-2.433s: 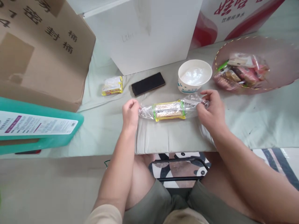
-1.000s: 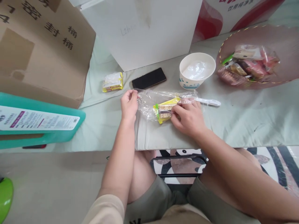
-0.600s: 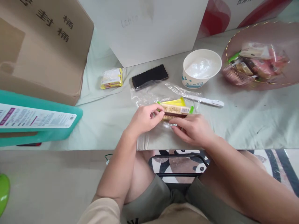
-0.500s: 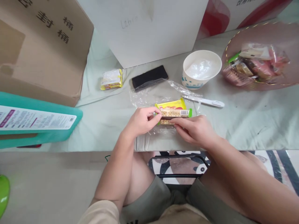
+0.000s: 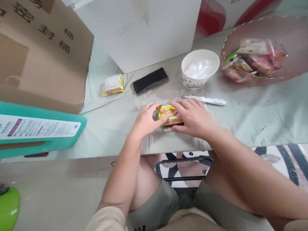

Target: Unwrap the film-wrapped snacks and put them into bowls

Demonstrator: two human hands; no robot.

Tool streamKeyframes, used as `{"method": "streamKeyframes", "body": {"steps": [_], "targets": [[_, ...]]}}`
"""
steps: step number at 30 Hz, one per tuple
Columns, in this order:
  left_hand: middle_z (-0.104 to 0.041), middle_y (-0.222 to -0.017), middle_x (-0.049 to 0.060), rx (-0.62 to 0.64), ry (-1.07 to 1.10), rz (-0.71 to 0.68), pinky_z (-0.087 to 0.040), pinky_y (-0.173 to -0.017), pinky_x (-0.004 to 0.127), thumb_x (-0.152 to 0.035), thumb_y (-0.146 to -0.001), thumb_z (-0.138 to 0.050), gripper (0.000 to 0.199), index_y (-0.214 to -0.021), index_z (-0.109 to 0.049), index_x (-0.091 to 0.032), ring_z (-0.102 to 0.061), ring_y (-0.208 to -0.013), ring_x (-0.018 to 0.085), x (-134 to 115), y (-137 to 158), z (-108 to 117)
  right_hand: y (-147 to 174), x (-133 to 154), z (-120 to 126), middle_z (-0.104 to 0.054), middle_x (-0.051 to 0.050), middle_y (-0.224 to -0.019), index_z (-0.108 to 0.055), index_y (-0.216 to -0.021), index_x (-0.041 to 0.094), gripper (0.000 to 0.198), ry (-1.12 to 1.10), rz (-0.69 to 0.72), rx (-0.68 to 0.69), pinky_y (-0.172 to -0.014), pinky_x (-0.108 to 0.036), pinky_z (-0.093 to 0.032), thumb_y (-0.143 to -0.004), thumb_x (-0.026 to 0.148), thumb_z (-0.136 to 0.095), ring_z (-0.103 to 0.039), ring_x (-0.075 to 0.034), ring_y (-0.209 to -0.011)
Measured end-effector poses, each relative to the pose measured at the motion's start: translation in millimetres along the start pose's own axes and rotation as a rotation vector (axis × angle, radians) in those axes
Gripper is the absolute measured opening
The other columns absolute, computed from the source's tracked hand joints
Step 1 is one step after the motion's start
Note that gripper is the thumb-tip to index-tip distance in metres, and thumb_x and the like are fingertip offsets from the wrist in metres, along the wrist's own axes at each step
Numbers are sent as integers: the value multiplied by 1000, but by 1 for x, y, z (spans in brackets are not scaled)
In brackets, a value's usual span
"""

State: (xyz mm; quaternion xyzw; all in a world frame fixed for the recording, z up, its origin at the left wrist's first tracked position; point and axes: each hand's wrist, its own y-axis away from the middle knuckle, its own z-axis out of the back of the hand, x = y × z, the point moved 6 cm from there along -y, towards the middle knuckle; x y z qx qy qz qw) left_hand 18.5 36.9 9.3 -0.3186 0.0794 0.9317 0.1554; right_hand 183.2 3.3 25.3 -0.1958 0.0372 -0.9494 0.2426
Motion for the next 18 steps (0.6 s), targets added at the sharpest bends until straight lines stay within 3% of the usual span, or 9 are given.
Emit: {"method": "streamKeyframes", "body": {"steps": [3, 6, 10, 13, 18], "targets": [[-68, -118, 10, -40, 31, -7, -51, -97, 41, -40, -94, -54, 32, -117, -65, -20, -64, -106, 24, 1, -2, 2, 8, 1, -1, -63, -18, -126, -51, -144, 16, 68, 42, -43, 13, -94, -47, -41, -82, 37, -70, -59, -35, -110], [-69, -116, 10, -27, 14, -17, -50, -100, 42, -34, -93, -51, 29, -113, -67, -20, -64, -109, 25, 2, -5, 3, 13, 1, -1, -57, -19, -141, -49, -144, 17, 68, 43, -43, -3, -96, -48, -41, -82, 37, -70, -53, -38, -122], [-69, -126, 8, 84, 49, -11, -51, -101, 41, -29, -82, -64, 49, -130, -61, -23, -65, -110, 24, 5, -3, 5, 16, -4, -3, -55, -16, -146, -49, -143, 20, 69, -7, -31, 13, -103, -50, -40, -82, 42, -72, -45, -38, -136], [-69, -131, 9, 123, 101, 1, -51, -102, 42, -38, -81, -68, 59, -138, -56, -24, -66, -114, 25, 8, 1, 7, 20, -9, -2, -58, -16, -138, -51, -141, 22, 69, -26, -68, 28, -100, -49, -42, -79, 44, -74, -50, -37, -128], [-71, -128, 10, 28, 12, -27, -47, -109, 47, -34, -92, -52, 39, -127, -65, -22, -63, -122, 27, 11, 5, 13, 27, -9, 7, -57, -17, -123, -50, -141, 20, 73, 31, -80, -22, -89, -46, -47, -77, 43, -76, -57, -35, -108]]}}
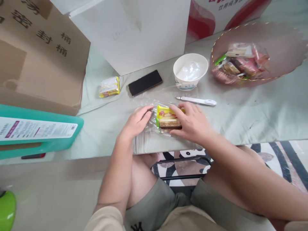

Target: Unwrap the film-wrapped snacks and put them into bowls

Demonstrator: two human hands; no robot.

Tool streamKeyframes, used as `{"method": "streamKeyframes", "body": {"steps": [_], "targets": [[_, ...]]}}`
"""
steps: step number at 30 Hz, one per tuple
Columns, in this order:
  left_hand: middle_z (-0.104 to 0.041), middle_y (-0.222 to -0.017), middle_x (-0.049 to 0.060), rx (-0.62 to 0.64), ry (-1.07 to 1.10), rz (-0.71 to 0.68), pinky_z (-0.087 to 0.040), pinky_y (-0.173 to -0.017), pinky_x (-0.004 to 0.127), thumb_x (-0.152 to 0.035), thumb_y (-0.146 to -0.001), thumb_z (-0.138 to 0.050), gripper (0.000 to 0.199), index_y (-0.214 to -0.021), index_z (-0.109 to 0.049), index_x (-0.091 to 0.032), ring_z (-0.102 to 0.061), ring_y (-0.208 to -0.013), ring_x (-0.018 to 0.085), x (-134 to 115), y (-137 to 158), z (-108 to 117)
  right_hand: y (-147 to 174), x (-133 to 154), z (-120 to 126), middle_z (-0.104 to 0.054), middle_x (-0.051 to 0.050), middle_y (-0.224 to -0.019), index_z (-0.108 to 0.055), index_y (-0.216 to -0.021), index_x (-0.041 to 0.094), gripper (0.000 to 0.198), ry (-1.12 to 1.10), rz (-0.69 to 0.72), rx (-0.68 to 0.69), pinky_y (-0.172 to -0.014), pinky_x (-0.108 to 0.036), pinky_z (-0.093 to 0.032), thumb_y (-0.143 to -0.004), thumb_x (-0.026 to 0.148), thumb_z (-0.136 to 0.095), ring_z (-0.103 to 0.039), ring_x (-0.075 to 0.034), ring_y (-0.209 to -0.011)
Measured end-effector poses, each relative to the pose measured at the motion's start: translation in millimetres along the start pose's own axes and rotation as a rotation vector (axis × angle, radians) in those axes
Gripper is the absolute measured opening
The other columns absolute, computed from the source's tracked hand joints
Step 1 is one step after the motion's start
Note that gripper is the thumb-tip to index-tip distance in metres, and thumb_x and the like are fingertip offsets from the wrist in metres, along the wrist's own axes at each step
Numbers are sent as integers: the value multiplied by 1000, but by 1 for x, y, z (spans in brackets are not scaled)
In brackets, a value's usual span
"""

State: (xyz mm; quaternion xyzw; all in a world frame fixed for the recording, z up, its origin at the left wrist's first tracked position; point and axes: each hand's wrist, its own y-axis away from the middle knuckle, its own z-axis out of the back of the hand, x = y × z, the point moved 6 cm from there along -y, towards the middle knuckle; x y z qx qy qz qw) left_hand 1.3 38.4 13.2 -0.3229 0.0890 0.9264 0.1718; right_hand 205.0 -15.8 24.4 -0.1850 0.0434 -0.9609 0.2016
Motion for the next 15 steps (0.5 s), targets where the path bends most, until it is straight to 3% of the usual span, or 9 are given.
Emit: {"method": "streamKeyframes", "body": {"steps": [5, 10, 12, 15], "targets": [[-67, -135, 9, 6, -145, -28, -43, -113, 48, -15, -74, -59, 53, -126, -66, -23, -58, -129, 30, 9, 5, 4, 8, -9, 5, -56, -15, -115, -56, -130, 20, 59, -10, -107, -52, -64, -36, -44, -79, 43, -73, -59, -28, -86], [-61, -144, 9, 18, -172, 8, -40, -116, 50, -10, -68, -58, 62, -129, -65, -23, -54, -135, 32, 24, 13, 14, 8, -20, -2, -64, -15, -119, -57, -131, 20, 65, -26, -208, 17, -61, -36, -43, -78, 53, -74, -65, -30, -86], [-64, -139, 8, -88, -151, 54, -42, -114, 47, -8, -69, -58, 57, -123, -67, -23, -57, -132, 30, 25, 16, 24, 8, -23, -4, -68, -15, -117, -55, -134, 20, 68, -27, -241, 68, -62, -36, -44, -79, 57, -72, -67, -33, -91], [-71, -120, 7, -371, -97, 231, -50, -102, 40, -15, -78, -58, 33, -110, -67, -22, -65, -112, 25, 25, 25, 41, 6, -24, -6, -69, -14, -122, -52, -136, 22, 69, -47, -268, 122, -64, -37, -47, -80, 58, -69, -68, -35, -96]]}}
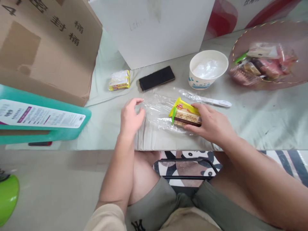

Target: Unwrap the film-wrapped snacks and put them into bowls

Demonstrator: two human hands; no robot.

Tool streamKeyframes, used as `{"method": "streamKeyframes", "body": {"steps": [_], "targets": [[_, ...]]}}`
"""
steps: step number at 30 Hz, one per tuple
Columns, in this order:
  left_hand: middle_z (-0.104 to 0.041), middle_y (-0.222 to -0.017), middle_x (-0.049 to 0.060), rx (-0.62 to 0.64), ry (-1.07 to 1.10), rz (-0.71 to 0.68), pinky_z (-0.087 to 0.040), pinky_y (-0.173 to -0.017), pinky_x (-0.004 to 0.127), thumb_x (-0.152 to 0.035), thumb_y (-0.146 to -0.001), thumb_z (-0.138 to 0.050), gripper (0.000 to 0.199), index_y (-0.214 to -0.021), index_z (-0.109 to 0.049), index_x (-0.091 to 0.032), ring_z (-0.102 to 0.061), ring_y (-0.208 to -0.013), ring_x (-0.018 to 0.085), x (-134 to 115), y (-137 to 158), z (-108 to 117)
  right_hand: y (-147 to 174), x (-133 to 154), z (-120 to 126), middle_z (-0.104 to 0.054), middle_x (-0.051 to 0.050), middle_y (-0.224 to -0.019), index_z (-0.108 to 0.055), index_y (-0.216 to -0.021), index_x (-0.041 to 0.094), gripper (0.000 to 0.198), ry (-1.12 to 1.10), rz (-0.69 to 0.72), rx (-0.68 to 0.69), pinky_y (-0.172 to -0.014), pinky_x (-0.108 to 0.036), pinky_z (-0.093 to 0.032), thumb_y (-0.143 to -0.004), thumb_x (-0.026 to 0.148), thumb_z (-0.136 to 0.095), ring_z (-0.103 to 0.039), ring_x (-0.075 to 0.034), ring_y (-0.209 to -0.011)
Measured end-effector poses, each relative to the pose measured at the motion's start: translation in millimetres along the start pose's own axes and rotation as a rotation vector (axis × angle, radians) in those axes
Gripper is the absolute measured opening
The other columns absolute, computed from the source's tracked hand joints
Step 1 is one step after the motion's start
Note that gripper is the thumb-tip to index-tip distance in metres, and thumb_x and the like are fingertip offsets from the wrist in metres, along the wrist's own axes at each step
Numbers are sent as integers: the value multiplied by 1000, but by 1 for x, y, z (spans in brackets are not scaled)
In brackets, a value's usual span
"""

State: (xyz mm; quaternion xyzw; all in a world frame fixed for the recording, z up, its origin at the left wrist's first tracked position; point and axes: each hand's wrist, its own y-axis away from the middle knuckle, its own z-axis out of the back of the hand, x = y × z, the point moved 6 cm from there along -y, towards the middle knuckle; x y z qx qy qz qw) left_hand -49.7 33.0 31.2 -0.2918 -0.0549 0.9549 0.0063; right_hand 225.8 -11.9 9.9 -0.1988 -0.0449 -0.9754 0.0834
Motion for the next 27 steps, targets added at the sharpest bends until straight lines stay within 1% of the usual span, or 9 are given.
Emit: {"method": "streamKeyframes", "body": {"steps": [1, 3, 7, 10, 12, 16, 21, 24, 27], "targets": [[-72, -112, 7, -43, 3, 78, -52, -96, 39, -21, -82, -60, 27, -108, -66, -22, -67, -104, 23, 1, 2, 2, 0, 1, 0, -68, -14, -124, -52, -137, 22, 68, -8, -5, 12, -65, -38, -48, -81, 58, -68, -68, -35, -97], [-71, -99, 5, 18, 23, 186, -53, -89, 37, -32, -82, -67, 30, -110, -64, -23, -67, -93, 21, 3, 6, -4, -1, 2, 0, -66, -14, -128, -52, -136, 22, 68, -19, -19, 29, -66, -39, -49, -81, 57, -68, -68, -34, -98], [-64, -82, -2, 225, 328, 156, -53, -79, 31, -27, -80, -67, 38, -117, -60, -25, -65, -78, 15, -3, 7, -26, -1, 2, 0, -66, -15, -129, -52, -137, 22, 69, -46, -46, 50, -70, -42, -52, -80, 56, -70, -68, -36, -101], [-58, -81, -4, 195, 565, 204, -52, -63, 25, -24, -82, -61, 31, -113, -56, -24, -62, -64, 11, -3, 4, -29, -2, 1, -1, -65, -16, -132, -50, -139, 22, 71, -71, -47, 43, -73, -44, -54, -79, 55, -70, -68, -37, -105], [-56, -82, -4, 177, 615, 285, -44, -49, 22, -25, -81, -62, 29, -110, -56, -24, -54, -52, 7, 0, 2, -29, -1, 0, -1, -63, -17, -135, -49, -142, 21, 74, -85, -41, 24, -75, -46, -55, -79, 55, -70, -67, -38, -107], [-54, -77, -6, 160, 539, 389, -30, -42, 22, -24, -76, -65, 28, -103, -57, -22, -40, -42, 5, 11, 2, -29, -1, -2, 2, -63, -16, -135, -49, -143, 22, 75, -163, 3, -57, -83, -49, -56, -78, 52, -72, -65, -38, -113], [-55, -65, -6, 211, 215, 328, -37, -56, 25, -20, -70, -64, 30, -100, -61, -21, -50, -56, 12, 19, -3, -28, -4, -12, 10, -70, -14, -122, -60, -126, 22, 59, -321, -35, -175, -88, -50, -54, -75, 48, -74, -67, -36, -109], [-52, -64, -7, 77, 9, 320, -37, -59, 27, -24, -66, -72, 34, -96, -56, -22, -51, -60, 14, 14, -3, -10, -6, -18, 15, -73, -12, -113, -63, -120, 22, 54, -423, -102, -219, -85, -49, -54, -74, 48, -73, -68, -34, -99], [-41, -62, -9, -335, -11, 181, -33, -55, 26, -28, -68, -76, 33, -81, -46, -24, -41, -53, 11, -13, 7, 24, -8, -20, 19, -73, -12, -108, -64, -117, 20, 52, -528, -137, -221, -83, -47, -54, -73, 48, -72, -68, -32, -94]]}}
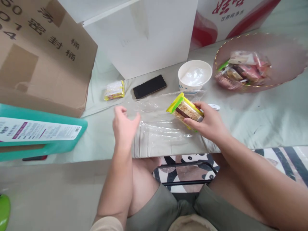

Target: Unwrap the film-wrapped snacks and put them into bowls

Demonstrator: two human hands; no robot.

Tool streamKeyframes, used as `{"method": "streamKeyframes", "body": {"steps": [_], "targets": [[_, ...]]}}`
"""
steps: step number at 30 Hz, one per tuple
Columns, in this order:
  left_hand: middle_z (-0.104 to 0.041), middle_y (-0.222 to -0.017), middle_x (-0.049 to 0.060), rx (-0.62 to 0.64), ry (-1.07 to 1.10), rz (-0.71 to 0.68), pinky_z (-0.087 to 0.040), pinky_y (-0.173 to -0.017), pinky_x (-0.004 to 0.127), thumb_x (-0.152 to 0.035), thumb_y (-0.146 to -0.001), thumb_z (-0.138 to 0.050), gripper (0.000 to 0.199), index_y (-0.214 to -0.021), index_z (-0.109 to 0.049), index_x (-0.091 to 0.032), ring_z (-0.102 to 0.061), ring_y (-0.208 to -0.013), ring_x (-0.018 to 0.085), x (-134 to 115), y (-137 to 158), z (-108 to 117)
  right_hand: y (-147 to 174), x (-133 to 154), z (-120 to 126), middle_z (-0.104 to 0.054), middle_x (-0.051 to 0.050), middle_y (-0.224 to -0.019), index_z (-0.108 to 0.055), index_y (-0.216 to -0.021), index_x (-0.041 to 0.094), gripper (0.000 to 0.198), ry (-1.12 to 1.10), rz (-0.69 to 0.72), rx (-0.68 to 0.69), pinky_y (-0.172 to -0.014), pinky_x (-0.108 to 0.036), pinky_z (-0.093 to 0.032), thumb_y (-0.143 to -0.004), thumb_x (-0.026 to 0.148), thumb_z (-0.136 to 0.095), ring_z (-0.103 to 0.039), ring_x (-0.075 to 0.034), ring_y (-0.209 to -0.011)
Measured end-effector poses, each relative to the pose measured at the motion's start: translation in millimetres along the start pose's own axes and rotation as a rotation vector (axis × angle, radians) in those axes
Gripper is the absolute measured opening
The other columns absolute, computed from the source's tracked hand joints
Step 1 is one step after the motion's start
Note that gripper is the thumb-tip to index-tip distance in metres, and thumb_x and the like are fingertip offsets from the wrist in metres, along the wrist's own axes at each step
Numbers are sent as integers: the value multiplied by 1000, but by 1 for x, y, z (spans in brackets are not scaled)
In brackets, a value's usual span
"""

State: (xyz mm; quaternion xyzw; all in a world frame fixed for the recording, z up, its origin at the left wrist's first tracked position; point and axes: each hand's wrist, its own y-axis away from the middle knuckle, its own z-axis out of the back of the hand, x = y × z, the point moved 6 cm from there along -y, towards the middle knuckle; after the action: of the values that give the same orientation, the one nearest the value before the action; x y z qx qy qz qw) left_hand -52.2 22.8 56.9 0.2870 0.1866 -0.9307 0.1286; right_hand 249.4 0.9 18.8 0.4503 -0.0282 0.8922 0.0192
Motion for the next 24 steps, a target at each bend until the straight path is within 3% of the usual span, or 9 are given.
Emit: {"method": "streamKeyframes", "body": {"steps": [2, 3, 5, 7, 9, 11, 14, 18, 24], "targets": [[-38, -59, -9, -150, 164, -277, -34, -53, 25, -25, -77, -69, 31, -71, -39, -24, -37, -50, 9, -31, 14, 14, -1, 2, 0, -73, -11, -108, -64, -115, 20, 50, -57, -12, 8, -83, -46, -54, -73, 47, -71, -68, -31, -93], [-39, -57, -8, -123, 246, -459, -35, -52, 24, -22, -80, -66, 32, -67, -37, -23, -39, -50, 8, -48, 24, 12, -1, 2, -1, -73, -11, -108, -64, -115, 20, 50, -82, -14, 13, -83, -45, -54, -74, 47, -70, -68, -31, -94], [-51, -59, -6, 47, 343, -762, -45, -59, 25, -17, -83, -63, 26, -66, -44, -22, -53, -58, 10, -78, 43, -5, -3, 3, -4, -73, -10, -108, -64, -114, 20, 49, -125, -15, 15, -85, -45, -53, -74, 47, -70, -68, -30, -95], [-62, -65, -2, 102, 349, -932, -55, -76, 31, -15, -83, -63, 18, -71, -52, -22, -67, -79, 17, -95, 55, -25, -5, 2, -7, -73, -10, -108, -64, -113, 20, 48, -156, -25, 12, -86, -45, -53, -73, 47, -70, -68, -30, -95], [-70, -77, 1, 117, 310, -930, -57, -87, 36, -15, -85, -61, 10, -77, -59, -22, -69, -93, 20, -98, 53, -47, -8, -2, -8, -72, -10, -108, -64, -111, 20, 48, -173, -56, -5, -87, -46, -53, -72, 47, -70, -67, -30, -96], [-74, -92, 5, 169, 249, -840, -56, -96, 39, -16, -87, -58, 7, -89, -64, -20, -69, -104, 22, -93, 47, -68, -11, -8, -7, -72, -11, -109, -63, -110, 19, 48, -184, -107, -40, -88, -46, -52, -71, 47, -70, -67, -30, -98], [-72, -120, 12, 324, 98, -700, -50, -110, 45, -22, -87, -60, 27, -113, -66, -17, -63, -124, 27, -80, 44, -91, -14, -15, 1, -72, -12, -111, -63, -110, 19, 50, -243, -165, -116, -88, -45, -52, -71, 48, -71, -67, -30, -99], [-54, -152, 13, 511, -163, -592, -34, -120, 60, -34, -86, -65, 55, -139, -58, -21, -42, -147, 37, -69, 52, -106, -18, -18, 9, -73, -8, -106, -64, -108, 21, 44, -372, -183, -166, -87, -44, -52, -76, 51, -67, -67, -27, -94], [-49, -158, 9, 552, -264, -552, -27, -122, 62, -39, -89, -59, 52, -139, -60, -26, -36, -151, 37, -72, 54, -109, -34, -2, 19, -72, -5, -94, -64, -101, 21, 34, -441, 47, -254, -81, -39, -54, -83, 50, -60, -65, -24, -87]]}}
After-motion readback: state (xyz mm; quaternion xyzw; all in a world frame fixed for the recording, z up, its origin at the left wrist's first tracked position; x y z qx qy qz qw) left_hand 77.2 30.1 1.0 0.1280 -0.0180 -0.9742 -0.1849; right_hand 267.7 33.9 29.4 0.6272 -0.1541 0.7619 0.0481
